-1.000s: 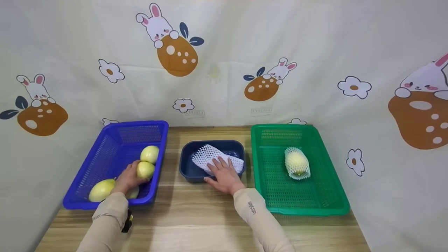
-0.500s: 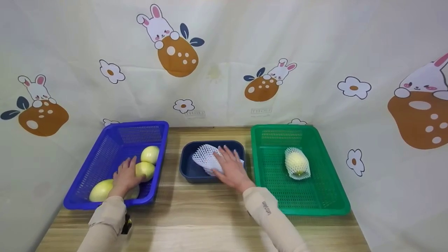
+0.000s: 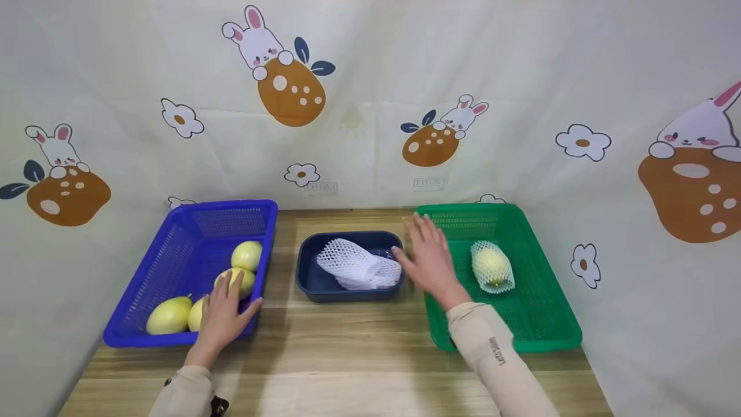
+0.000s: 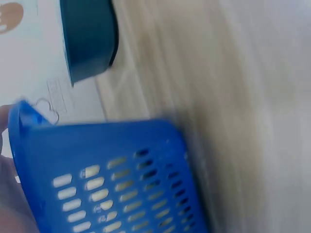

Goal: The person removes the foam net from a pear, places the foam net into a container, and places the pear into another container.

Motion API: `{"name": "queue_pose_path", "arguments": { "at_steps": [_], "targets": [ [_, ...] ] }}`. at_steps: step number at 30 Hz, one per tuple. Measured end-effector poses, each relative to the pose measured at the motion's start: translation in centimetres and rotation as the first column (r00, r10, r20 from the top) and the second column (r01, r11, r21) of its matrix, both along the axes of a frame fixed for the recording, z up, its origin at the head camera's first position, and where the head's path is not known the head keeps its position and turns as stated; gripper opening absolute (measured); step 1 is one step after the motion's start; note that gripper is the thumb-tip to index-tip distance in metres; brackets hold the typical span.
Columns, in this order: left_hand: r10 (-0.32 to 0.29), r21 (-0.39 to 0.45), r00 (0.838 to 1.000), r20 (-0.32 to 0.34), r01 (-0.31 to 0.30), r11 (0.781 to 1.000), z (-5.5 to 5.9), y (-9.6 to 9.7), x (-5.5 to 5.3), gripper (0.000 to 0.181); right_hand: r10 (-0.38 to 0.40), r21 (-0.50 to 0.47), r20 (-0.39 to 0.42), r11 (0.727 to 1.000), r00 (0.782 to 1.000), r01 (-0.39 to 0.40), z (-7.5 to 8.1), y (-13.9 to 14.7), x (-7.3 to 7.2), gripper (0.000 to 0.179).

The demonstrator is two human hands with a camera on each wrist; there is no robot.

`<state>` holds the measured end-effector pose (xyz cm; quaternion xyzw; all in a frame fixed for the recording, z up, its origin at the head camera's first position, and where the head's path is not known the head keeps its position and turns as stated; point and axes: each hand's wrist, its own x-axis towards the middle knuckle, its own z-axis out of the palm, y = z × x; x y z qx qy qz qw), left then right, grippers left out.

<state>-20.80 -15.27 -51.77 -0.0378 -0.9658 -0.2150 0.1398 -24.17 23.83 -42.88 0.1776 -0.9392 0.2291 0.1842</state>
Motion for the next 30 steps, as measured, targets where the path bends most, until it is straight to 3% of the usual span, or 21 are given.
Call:
{"name": "queue_pose_path", "arguments": {
  "at_steps": [5, 11, 17, 23, 30],
  "targets": [
    [0.008, -0.057, 1.0, -0.021, -0.01, 0.998, -0.9, 0.6, 0.8, 0.065, -0.089, 0.033, 0.088, 0.996, 0.992, 0.087, 0.9, 3.0, -1.1, 0.06],
    [0.011, -0.075, 0.997, -0.071, -0.017, 0.997, -1.5, 0.9, 1.0, 0.06, -0.173, 0.101, 0.216, 0.983, 0.961, 0.154, 0.6, 6.7, -2.6, 0.061],
    [0.008, -0.106, 0.999, -0.035, -0.012, 0.994, -1.5, 1.1, 0.9, 0.059, -0.249, 0.226, 0.328, 0.957, 0.911, 0.18, -1.5, 10.0, -3.4, 0.059],
    [0.017, -0.145, 1.0, -0.016, -0.019, 0.989, -1.6, 1.2, 0.7, 0.06, -0.297, 0.343, 0.408, 0.926, 0.863, 0.157, -3.7, 11.9, -3.3, 0.065],
    [0.021, -0.138, 1.0, -0.014, -0.022, 0.99, -1.6, 1.0, 0.9, 0.06, -0.289, 0.346, 0.532, 0.932, 0.796, 0.108, -5.2, 12.2, -3.3, 0.079]
  ]
}}
